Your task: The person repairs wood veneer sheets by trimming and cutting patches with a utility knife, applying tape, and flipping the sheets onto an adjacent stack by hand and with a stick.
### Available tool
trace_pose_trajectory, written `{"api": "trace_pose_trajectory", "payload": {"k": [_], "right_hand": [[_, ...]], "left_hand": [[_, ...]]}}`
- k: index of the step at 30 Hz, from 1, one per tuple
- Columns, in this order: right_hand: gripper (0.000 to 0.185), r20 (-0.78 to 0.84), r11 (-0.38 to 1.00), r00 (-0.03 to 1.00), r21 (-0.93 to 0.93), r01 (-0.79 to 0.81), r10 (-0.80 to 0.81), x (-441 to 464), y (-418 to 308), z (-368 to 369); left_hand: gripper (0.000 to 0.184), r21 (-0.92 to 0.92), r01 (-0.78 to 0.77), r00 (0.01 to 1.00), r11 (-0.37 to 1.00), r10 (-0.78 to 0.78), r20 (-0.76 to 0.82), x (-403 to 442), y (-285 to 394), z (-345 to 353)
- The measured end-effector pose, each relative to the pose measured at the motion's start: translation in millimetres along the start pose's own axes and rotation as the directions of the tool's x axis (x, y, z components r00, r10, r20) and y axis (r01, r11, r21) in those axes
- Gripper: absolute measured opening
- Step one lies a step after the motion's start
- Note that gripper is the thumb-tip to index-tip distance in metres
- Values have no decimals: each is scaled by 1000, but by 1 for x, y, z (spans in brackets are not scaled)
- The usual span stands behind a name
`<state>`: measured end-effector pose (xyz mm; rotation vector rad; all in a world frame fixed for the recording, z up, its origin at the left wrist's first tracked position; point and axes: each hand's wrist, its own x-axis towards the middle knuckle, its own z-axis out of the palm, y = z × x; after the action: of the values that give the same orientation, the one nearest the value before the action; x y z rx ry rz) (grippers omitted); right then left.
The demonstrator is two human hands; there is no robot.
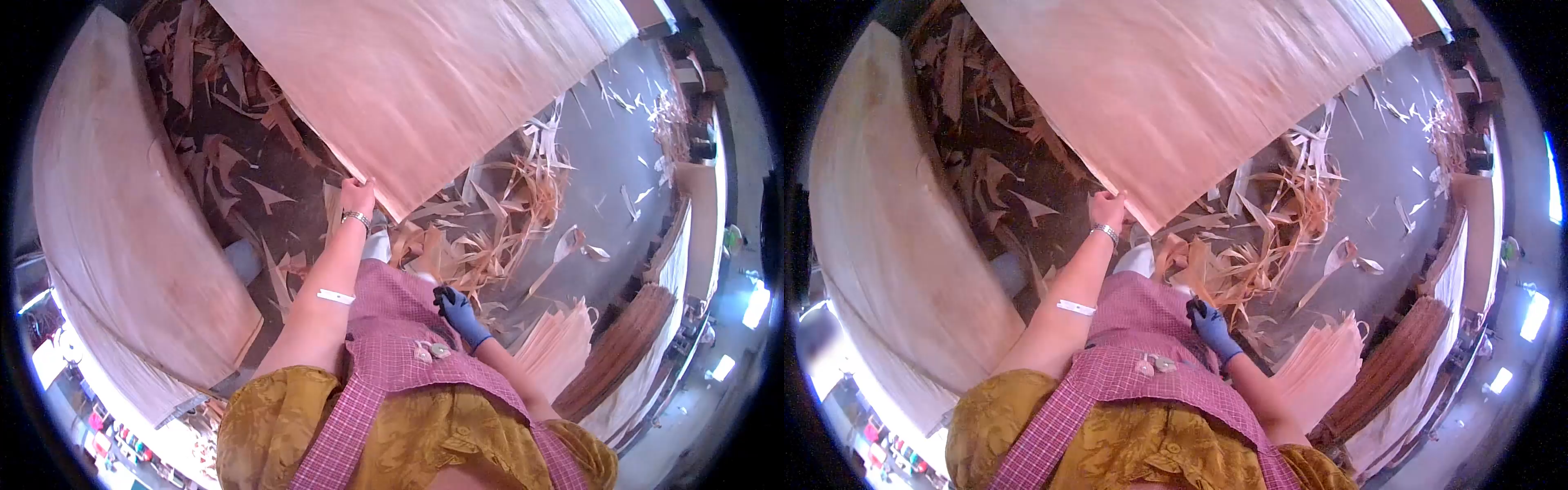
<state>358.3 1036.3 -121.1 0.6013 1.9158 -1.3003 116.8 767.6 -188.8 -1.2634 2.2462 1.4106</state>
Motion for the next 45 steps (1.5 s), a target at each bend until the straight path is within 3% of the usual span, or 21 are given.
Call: {"api": "trace_pose_trajectory", "payload": {"k": [2,3,5,6,8,9,11,13,15,19,23,25,26,27,29,30,33,37,40,45], "right_hand": [[28,1,998,998,-25,57,-57,21,-29,-22],[28,-76,977,975,-36,208,-210,49,-7,-28],[26,-138,954,946,-109,279,-293,88,-13,-52],[27,-107,969,964,-19,244,-245,100,-31,-67],[27,-98,966,976,156,207,-193,118,-92,-97],[31,-136,958,989,274,86,-50,125,-124,-109],[41,-164,874,984,486,23,66,159,-154,-146],[53,-222,760,974,639,116,38,214,-163,-186],[77,-189,734,980,674,79,68,265,-180,-231],[91,-262,479,964,853,209,45,346,-230,-315],[88,-386,395,922,851,346,23,403,-243,-387],[86,-450,377,893,826,420,-10,427,-258,-422],[75,-400,420,912,814,401,-94,443,-246,-446],[69,-415,336,906,844,417,-84,444,-258,-456],[56,-441,161,895,880,446,-69,432,-301,-469],[44,-455,230,891,868,440,13,433,-304,-484],[40,-442,453,897,802,389,12,483,-272,-516],[32,-415,622,909,718,312,24,505,-262,-532],[31,-366,539,930,784,308,1,484,-290,-532],[30,-431,545,900,742,390,-58,504,-270,-534]], "left_hand": [[38,-46,-33,999,998,33,5,7,9,2],[36,-101,21,998,995,-14,66,12,17,3],[31,-204,142,977,969,-104,188,18,37,1],[23,-370,214,961,904,-128,245,7,59,-7],[20,-471,263,939,842,-111,326,6,80,-20],[18,-518,286,923,806,-87,374,7,94,-24],[11,-620,344,916,705,-106,388,-11,140,-44],[11,-742,372,904,558,-38,425,-3,149,-49],[18,-748,401,902,529,-82,425,-12,176,-68],[38,-765,274,953,584,-54,299,-40,213,-79],[40,-673,291,957,680,-195,216,-39,158,-79],[37,-647,279,953,710,-122,277,-35,118,-59],[34,-659,386,909,645,-145,390,-24,69,-60],[31,-653,491,852,577,-161,498,-9,36,-59],[25,-649,540,841,535,-342,418,-13,42,-11],[25,-643,509,860,572,-317,399,-2,27,2],[28,-598,421,906,682,-286,312,23,-26,34],[37,-538,513,859,669,-403,316,26,-23,42],[45,-522,494,869,695,-407,281,18,-12,43],[53,-583,493,870,646,-380,314,6,8,44]]}}
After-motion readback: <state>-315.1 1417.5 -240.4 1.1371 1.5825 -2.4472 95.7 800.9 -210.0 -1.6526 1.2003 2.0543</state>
